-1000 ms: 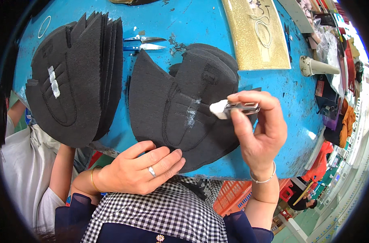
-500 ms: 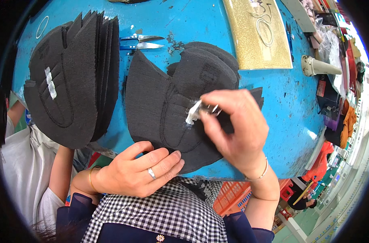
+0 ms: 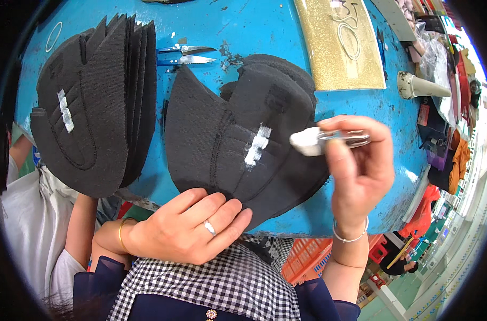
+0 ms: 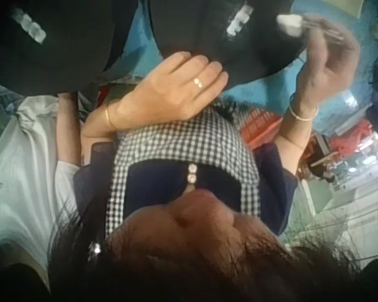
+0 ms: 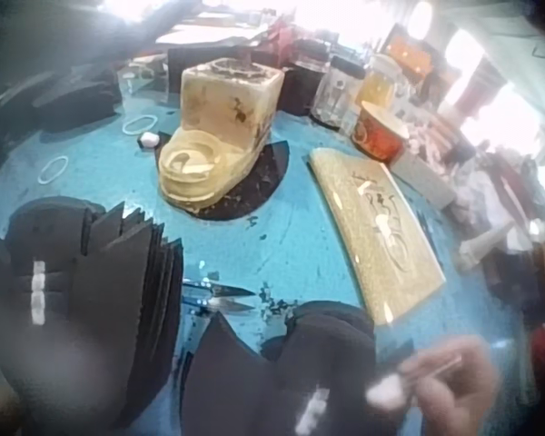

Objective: The person applies white adhesive to the tongue area of black shoe components using a small adhesive applicator tool.

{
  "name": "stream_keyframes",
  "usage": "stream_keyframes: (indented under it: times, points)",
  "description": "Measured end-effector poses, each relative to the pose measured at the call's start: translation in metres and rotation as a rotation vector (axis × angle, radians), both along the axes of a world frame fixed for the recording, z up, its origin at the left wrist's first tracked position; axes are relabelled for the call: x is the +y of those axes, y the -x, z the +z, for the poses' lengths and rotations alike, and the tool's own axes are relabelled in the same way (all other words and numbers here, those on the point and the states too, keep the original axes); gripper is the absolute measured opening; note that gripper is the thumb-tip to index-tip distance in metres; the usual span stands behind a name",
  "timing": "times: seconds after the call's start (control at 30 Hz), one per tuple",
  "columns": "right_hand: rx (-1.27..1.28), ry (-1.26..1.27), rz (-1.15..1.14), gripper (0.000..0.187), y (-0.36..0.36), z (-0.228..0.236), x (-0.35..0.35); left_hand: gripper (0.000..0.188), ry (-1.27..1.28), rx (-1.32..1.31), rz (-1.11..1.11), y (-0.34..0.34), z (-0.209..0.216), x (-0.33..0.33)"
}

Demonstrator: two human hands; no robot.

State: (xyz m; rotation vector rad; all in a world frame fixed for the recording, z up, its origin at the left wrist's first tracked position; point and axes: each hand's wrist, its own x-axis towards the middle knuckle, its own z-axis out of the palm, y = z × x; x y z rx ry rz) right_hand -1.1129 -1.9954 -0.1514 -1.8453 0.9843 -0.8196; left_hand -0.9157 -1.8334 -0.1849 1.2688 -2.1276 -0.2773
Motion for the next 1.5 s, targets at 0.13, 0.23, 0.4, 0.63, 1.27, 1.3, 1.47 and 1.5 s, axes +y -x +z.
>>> stream_keyframes:
  times: [0.13,0.23,0.4,0.63,1.27,1.3,1.47,1.5]
  points:
    - [-0.202,-0.01,-0.064,0.023,0.012,-0.003,-0.008,0.023,0.21,0.074,-0.069,-0.001,0.001,0.0]
    - [-0.315,-0.048,-0.124,0.023,0.012,-0.003,-0.008,0.009,0.674,0.157,-0.118,-0.014,0.004,0.006]
    - [-0.178,-0.112,-0.039,0.021,0.01,-0.008,-0.002,0.02,0.921,0.124,0.469,-0.053,-0.018,0.029]
    - [-0.142,-0.123,0.06,0.021,0.003,-0.01,-0.001,0.036,-0.002,-0.026,0.38,-0.071,0.016,0.049]
    - [0.086,0.131,0.152,0.028,0.004,-0.015,0.01,0.023,-0.076,0.118,-0.083,0.004,-0.018,0.007]
    - [0.125,0.227,0.198,0.029,-0.001,-0.015,0.008,0.023,-0.078,0.116,-0.08,0.003,-0.018,0.008]
    - [0.31,0.504,0.318,0.032,-0.017,-0.013,0.001,0.022,-0.067,0.103,-0.096,0.004,-0.015,0.006]
    - [0.309,0.503,0.317,0.032,-0.017,-0.012,0.0,0.022,-0.068,0.103,-0.097,0.004,-0.014,0.006]
